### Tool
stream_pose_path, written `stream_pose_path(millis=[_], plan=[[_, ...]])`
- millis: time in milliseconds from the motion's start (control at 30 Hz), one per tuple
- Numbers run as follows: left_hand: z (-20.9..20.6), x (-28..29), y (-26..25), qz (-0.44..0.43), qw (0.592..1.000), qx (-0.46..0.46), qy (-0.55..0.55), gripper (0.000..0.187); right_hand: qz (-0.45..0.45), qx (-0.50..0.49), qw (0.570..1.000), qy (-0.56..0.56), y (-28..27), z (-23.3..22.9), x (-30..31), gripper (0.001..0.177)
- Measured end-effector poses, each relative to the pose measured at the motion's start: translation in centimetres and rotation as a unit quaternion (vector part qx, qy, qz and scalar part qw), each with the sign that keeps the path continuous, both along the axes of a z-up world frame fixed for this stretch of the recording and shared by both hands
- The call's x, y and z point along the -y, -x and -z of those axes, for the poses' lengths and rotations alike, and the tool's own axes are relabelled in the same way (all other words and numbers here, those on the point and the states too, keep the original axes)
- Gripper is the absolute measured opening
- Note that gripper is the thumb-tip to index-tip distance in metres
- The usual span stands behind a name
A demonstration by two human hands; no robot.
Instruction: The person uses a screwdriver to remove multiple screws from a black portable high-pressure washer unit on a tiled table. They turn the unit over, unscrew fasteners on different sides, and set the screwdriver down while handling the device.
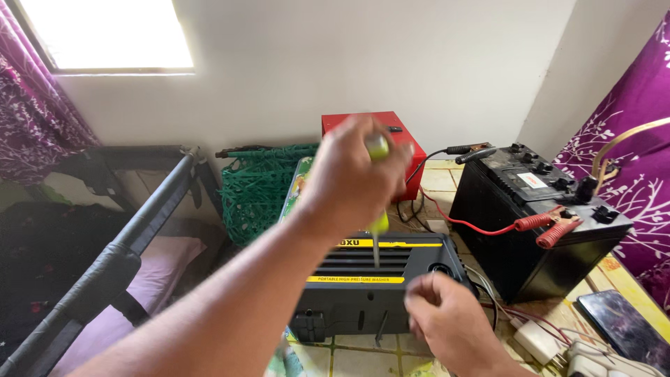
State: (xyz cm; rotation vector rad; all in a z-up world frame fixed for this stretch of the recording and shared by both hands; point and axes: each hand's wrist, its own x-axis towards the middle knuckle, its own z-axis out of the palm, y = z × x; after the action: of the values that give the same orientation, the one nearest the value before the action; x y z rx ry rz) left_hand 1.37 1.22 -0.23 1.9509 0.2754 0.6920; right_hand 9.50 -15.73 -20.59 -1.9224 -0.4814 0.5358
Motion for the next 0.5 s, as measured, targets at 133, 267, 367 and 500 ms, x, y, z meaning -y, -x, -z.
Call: stream_pose_path(millis=[133, 267, 367, 500], plan=[[-1.1, -1.7, 1.1, 0.005, 0.995, 0.05, -0.09, 0.026, -0.082, -0.281, 0.954, 0.057, -0.5, 8.0, 1.5, 0.028], [4.8, -0.7, 5.3, 0.006, 0.94, -0.137, -0.312, 0.036, -0.066, -0.347, 0.936, 0.001, 0.4, 10.4, -0.2, 0.036], [8.6, -0.4, 7.4, 0.025, 0.925, -0.217, -0.311, 0.048, 0.019, -0.419, 0.907, 0.033, 1.2, 9.2, -2.0, 0.039], [11.0, -0.9, 8.4, 0.034, 0.894, -0.341, -0.288, 0.051, 0.026, -0.406, 0.913, 0.002, 2.6, 7.2, -2.5, 0.029]])
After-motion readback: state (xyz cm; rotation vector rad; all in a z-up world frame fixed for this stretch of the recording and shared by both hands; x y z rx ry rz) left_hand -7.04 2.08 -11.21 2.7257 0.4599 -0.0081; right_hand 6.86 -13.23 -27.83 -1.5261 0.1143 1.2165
